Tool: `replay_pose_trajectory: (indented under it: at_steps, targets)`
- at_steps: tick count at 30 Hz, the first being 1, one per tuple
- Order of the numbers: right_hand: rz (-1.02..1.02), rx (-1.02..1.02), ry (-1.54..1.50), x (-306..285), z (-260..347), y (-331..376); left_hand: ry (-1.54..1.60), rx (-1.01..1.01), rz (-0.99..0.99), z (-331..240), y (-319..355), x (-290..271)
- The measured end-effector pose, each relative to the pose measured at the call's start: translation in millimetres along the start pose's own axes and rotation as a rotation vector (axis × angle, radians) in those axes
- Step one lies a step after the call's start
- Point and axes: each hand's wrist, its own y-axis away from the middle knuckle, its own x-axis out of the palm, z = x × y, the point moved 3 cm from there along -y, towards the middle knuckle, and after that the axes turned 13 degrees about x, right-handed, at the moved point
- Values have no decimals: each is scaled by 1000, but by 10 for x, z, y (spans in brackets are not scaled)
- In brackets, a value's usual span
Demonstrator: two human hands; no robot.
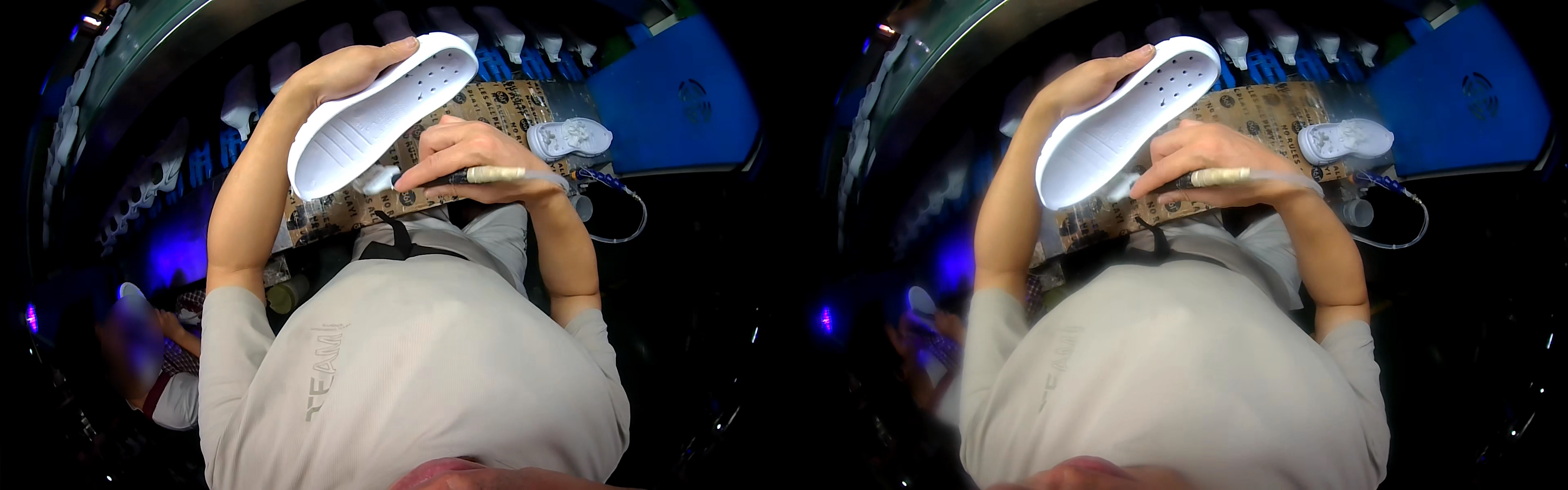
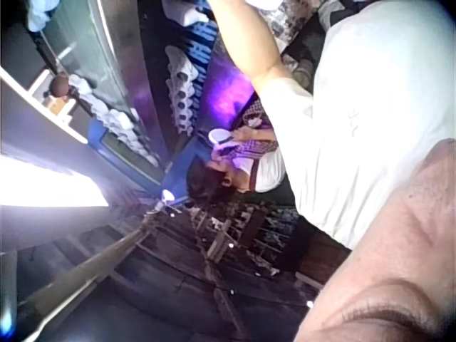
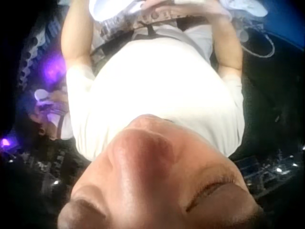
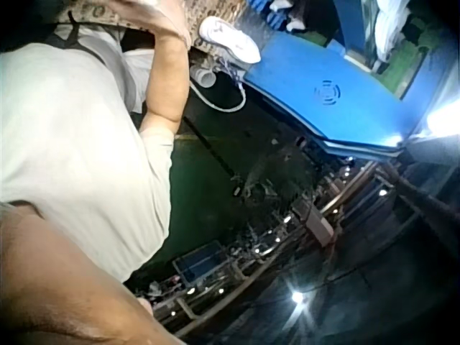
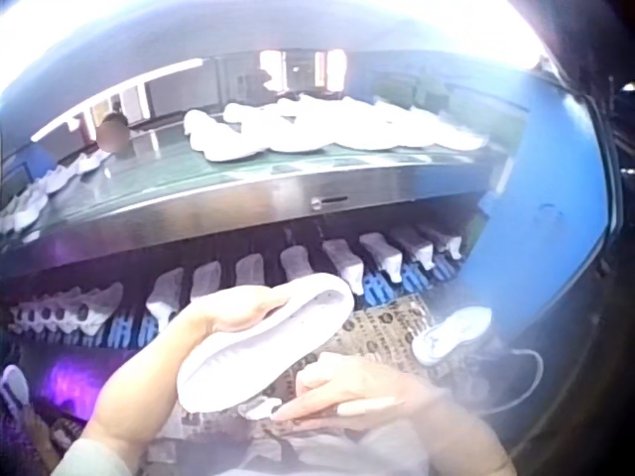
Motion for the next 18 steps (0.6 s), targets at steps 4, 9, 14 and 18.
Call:
replay_pose_trajectory:
  at_steps: [4,9,14,18]
  targets:
    - [-205,153,91,-70,-36,7,58,-57,82,-39,80,-45]
    - [-45,64,84,-121,-15,27,36,-119,102,2,142,-67]
    - [-90,61,197,-215,-43,49,47,-77,73,-26,191,-114]
    - [-163,96,187,-259,-124,103,140,-102,75,71,248,-121]
